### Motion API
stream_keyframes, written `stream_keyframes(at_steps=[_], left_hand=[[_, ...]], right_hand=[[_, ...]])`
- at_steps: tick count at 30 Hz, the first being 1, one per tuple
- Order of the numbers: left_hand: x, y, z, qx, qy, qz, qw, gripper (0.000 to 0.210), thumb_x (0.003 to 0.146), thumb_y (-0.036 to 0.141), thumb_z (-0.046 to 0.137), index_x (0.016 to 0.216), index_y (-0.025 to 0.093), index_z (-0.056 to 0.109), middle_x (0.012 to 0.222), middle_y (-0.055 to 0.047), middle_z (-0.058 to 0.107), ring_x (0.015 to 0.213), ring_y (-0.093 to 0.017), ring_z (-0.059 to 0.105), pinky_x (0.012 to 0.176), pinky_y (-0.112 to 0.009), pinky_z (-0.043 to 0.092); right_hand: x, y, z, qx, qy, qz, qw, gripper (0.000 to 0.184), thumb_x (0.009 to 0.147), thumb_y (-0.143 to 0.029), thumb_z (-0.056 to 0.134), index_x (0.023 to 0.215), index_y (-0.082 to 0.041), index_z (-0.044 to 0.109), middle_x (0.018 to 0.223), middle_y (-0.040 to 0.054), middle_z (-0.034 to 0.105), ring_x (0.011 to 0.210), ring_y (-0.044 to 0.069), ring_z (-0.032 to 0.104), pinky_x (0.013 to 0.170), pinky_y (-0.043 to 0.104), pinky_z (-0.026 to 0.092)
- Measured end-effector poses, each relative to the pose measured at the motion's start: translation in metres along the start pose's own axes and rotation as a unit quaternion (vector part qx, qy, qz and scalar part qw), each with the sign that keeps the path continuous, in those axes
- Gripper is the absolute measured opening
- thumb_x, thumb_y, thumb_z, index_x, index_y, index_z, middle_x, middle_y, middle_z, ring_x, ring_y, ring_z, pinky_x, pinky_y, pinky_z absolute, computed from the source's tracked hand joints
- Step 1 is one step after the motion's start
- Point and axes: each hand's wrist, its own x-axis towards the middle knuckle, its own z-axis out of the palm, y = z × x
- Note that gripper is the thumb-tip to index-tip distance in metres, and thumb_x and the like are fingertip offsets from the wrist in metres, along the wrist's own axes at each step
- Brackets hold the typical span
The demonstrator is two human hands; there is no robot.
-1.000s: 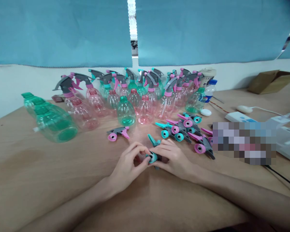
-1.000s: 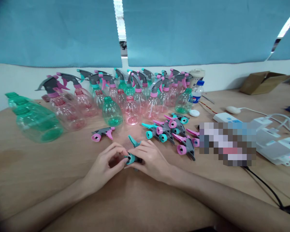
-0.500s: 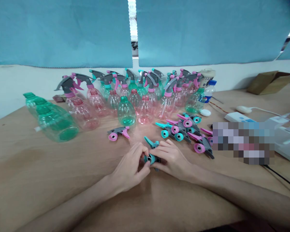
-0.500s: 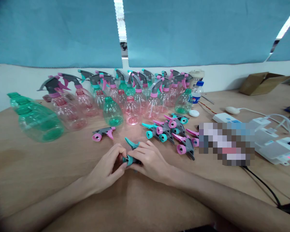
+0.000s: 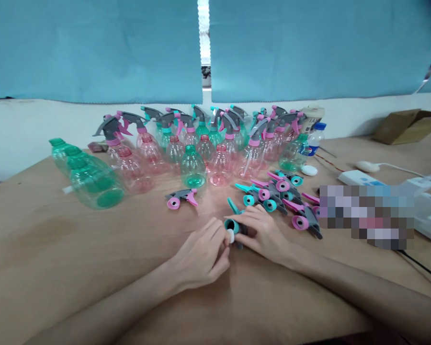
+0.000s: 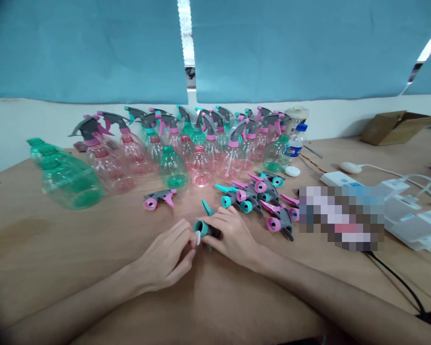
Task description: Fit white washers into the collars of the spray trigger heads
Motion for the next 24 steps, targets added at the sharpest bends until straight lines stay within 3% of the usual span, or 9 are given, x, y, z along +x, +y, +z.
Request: stream_keyframes(at_steps=[5,17,24], left_hand=[[-0.0012,-0.0029,0.0022,-0.011,0.027,-0.037,0.999,0.012,0.091,0.027,0.044,0.082,0.019,0.043,0.079,-0.002,0.050,0.070,-0.015,0.047,0.062,-0.027,0.039],[-0.0015,-0.0060,0.0046,-0.045,0.023,-0.099,0.994,0.015,0.090,0.031,0.050,0.084,0.020,0.042,0.074,0.003,0.050,0.059,-0.011,0.047,0.054,-0.023,0.038],[-0.0013,-0.0065,0.0041,-0.050,0.049,-0.084,0.994,0.014,0.089,0.032,0.055,0.095,0.020,0.051,0.086,0.000,0.054,0.068,-0.012,0.054,0.060,-0.023,0.044]], right_hand=[[0.0009,0.0017,0.0006,0.015,-0.019,-0.009,1.000,0.024,0.086,-0.033,0.062,0.104,-0.019,0.066,0.084,0.0036,0.070,0.079,0.018,0.054,0.074,0.033,0.037],[0.0025,0.0015,0.0002,0.023,-0.015,0.005,1.000,0.025,0.084,-0.033,0.064,0.103,-0.018,0.066,0.079,0.0031,0.067,0.076,0.018,0.054,0.073,0.032,0.039],[0.0019,0.0033,0.0011,0.039,-0.014,0.012,0.999,0.021,0.084,-0.034,0.064,0.098,-0.018,0.067,0.080,0.0029,0.068,0.078,0.018,0.055,0.074,0.033,0.038]])
